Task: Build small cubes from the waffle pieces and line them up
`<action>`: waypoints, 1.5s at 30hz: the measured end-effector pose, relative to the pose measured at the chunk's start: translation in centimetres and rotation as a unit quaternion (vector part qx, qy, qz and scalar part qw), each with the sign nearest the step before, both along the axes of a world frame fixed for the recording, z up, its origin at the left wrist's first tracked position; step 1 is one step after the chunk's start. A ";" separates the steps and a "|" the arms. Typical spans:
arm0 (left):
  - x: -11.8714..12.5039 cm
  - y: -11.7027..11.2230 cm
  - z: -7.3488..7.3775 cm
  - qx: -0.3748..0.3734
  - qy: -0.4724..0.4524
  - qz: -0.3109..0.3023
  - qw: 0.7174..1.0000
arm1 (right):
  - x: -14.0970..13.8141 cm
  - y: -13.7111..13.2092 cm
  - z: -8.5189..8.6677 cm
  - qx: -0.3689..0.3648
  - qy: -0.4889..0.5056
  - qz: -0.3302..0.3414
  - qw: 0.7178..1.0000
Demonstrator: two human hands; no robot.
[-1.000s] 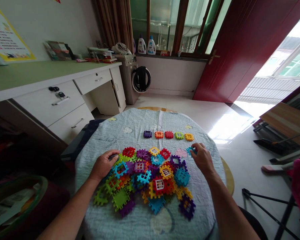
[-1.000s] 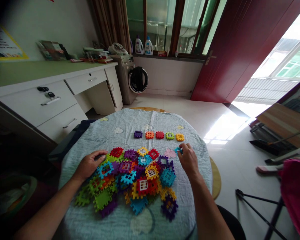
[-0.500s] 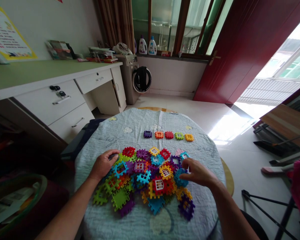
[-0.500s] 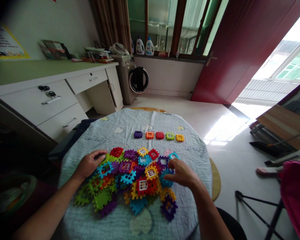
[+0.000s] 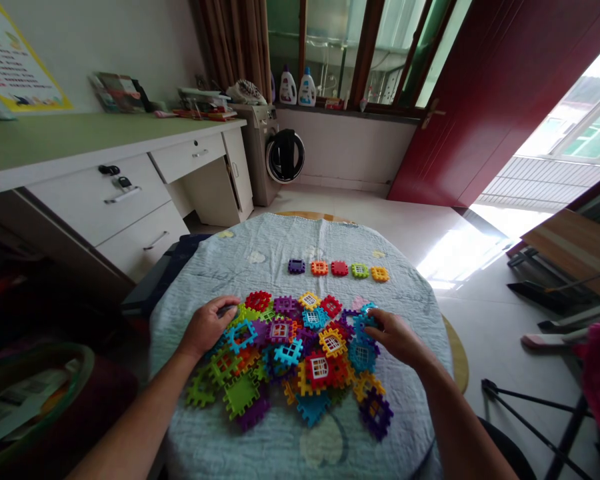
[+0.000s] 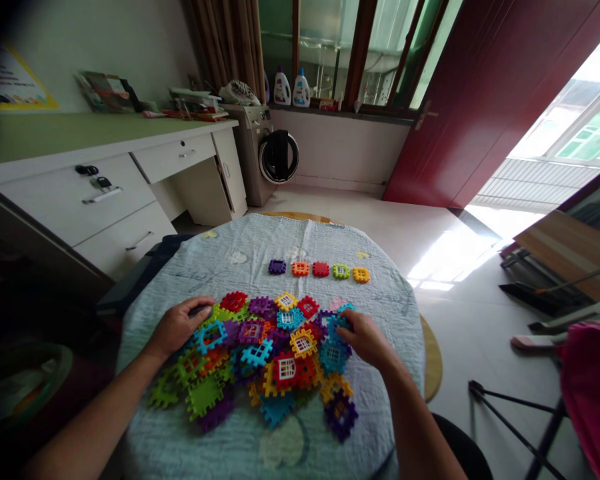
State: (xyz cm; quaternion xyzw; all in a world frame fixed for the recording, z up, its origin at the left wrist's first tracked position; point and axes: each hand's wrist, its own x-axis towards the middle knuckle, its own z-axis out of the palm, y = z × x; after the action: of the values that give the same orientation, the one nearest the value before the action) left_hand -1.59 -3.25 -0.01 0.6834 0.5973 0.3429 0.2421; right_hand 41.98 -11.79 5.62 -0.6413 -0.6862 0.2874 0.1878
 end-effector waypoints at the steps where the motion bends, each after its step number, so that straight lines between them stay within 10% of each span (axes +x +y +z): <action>1: 0.0 0.0 0.0 0.001 0.000 0.000 1.000 | 0.3 0.2 -0.4 0.009 0.016 -0.025 1.000; 12: 0.1 0.0 0.2 -0.011 -0.006 0.001 1.000 | 1.7 1.6 -3.5 0.146 -0.042 -0.176 0.973; 32: 0.1 0.0 0.0 -0.003 -0.007 0.000 1.000 | 1.3 2.4 -5.0 0.125 -0.115 -0.141 0.975; 41: -0.2 0.8 1.8 -0.060 0.019 -0.050 0.997 | 0.7 2.5 -4.6 0.108 -0.139 -0.175 0.969; 45: 1.5 1.3 4.0 0.037 0.102 -0.034 0.993 | -0.6 2.9 -4.0 0.145 -0.072 -0.143 0.976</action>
State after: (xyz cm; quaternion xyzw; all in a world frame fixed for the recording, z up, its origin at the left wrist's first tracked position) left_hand -0.14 -1.96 4.01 0.7436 0.5820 0.2844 0.1660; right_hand 41.34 -8.88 1.67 -0.7181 -0.6331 0.1085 0.2680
